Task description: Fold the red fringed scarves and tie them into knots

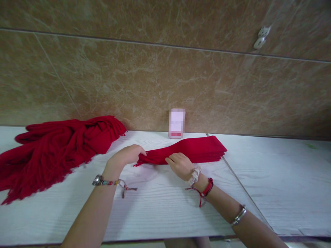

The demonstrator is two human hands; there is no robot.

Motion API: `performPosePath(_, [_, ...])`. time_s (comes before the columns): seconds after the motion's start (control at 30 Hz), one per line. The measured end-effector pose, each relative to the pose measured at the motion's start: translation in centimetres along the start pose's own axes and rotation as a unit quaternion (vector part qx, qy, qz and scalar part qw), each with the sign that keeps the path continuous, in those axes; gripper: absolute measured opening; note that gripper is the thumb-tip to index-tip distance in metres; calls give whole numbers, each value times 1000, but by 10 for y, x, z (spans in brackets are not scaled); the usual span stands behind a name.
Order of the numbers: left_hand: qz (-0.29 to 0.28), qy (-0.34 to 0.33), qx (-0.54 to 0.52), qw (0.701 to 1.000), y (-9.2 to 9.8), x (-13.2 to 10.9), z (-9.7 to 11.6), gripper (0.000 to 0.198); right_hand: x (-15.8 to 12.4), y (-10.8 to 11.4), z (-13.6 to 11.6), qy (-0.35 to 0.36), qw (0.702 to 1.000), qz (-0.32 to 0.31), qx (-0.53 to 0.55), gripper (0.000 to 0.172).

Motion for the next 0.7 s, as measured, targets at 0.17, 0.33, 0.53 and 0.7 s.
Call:
performPosePath(0.17, [57,51,12,997,13,-1,-19,44,1,-4,-9,25,999,19,-30,19])
performPosePath(0.33, [180,14,-73,981,2,26,9,32,9,-5,-17,38,998,29,-39,23])
performPosePath(0.53, [80,4,-151,985,-20,64,17,17,22,-9,-28,43,998,10,-34,23])
performPosePath(0.7, [-40,-17,-242,969,-11,72,14,17,23,4,-21,5,1000,25,-15,20])
Point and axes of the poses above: each hand's wrist, its own x-axis towards the middle knuckle, its own y-axis out of the back of the hand, z = x × y, the point moved 9 cm from there along x, towards the middle knuckle, and after that the axes turned 2 degrees about -y, right-handed, at the moved point
